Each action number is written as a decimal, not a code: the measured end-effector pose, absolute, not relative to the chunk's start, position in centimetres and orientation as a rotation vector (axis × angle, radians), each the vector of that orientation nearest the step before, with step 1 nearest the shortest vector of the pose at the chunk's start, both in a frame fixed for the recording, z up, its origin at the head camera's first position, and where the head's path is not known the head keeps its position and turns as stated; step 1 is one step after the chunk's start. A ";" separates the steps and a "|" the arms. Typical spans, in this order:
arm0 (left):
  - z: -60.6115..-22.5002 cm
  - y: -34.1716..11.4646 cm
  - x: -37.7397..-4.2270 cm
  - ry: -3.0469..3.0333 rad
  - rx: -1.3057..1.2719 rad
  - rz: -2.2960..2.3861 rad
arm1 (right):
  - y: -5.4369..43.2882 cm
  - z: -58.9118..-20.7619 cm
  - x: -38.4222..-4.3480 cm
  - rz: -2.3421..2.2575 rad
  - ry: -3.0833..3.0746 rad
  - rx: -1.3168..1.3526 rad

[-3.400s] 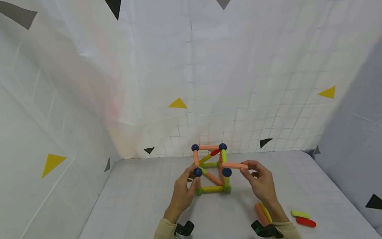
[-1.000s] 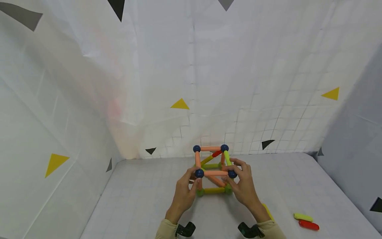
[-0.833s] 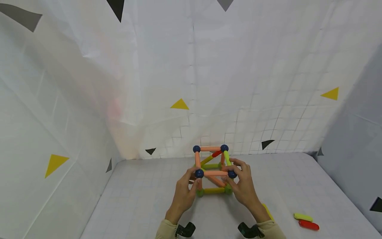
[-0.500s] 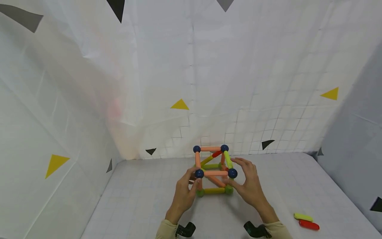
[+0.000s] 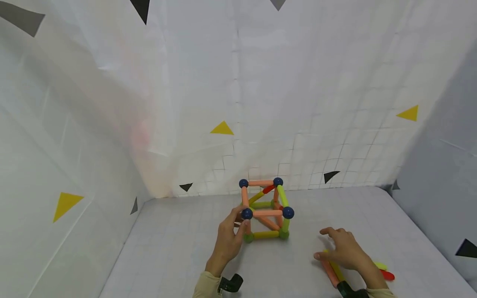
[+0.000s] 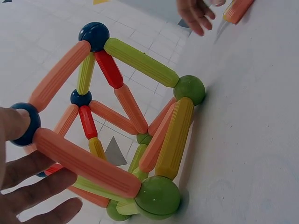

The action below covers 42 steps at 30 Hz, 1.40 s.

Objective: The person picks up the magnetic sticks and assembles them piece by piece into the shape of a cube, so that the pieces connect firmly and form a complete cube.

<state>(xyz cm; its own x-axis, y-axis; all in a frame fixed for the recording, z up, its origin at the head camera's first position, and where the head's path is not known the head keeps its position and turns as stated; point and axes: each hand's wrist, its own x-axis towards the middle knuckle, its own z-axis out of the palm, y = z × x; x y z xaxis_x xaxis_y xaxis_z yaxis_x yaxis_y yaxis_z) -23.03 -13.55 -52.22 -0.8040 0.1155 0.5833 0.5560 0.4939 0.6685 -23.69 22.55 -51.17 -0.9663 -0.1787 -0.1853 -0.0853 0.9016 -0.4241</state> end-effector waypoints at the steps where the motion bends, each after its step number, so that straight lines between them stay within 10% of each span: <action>1: -52.2 -13.6 -23.0 -2.277 -0.552 -1.261 | 22.9 -51.4 -23.5 -0.611 2.831 -0.175; 42: -52.4 -13.6 -23.1 -2.276 -0.556 -1.298 | 26.9 -53.3 -20.1 -0.962 2.568 -0.295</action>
<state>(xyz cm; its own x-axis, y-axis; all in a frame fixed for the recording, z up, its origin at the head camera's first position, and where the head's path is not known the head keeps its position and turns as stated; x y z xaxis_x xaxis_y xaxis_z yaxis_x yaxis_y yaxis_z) -23.13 -13.60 -52.36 -0.8132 0.1177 0.5700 0.5505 0.4734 0.6877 -20.13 26.86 -53.31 -0.9055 -0.3221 -0.2763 -0.0613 0.7436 -0.6659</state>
